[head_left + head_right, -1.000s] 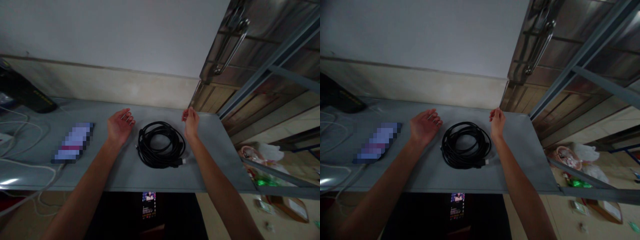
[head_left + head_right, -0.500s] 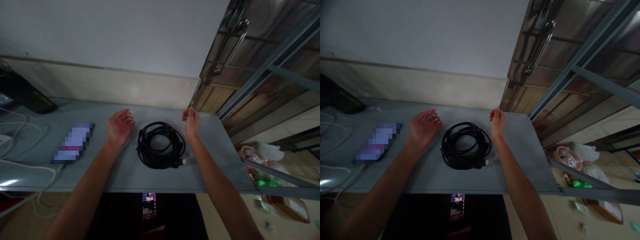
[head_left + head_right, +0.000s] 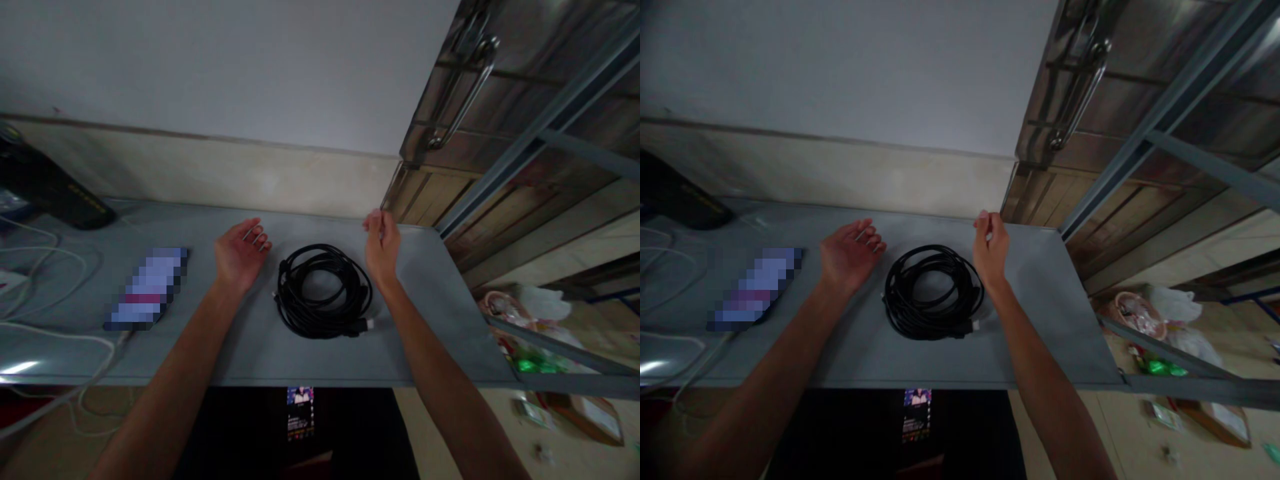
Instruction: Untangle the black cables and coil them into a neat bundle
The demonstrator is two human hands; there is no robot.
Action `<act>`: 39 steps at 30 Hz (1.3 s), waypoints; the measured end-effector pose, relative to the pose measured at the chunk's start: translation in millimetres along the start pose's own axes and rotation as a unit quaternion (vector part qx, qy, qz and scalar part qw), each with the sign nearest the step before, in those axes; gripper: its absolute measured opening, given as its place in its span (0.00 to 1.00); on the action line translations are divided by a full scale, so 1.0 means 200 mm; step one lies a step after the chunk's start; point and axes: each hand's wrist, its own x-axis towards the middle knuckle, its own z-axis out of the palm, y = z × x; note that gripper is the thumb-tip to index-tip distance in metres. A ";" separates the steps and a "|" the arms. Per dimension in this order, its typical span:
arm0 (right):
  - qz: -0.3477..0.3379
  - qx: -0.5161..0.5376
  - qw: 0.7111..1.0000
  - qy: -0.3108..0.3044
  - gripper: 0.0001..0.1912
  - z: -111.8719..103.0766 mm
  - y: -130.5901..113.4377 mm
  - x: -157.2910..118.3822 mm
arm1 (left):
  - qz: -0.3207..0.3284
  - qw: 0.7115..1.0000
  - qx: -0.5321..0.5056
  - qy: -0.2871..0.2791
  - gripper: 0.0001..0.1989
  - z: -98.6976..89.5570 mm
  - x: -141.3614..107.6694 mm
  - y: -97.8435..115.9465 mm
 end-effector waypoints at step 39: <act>-0.256 -0.389 0.837 -0.287 0.23 -0.86 0.11 -0.39 | 0.005 1.000 0.014 -0.017 0.08 -0.04 0.04 -0.04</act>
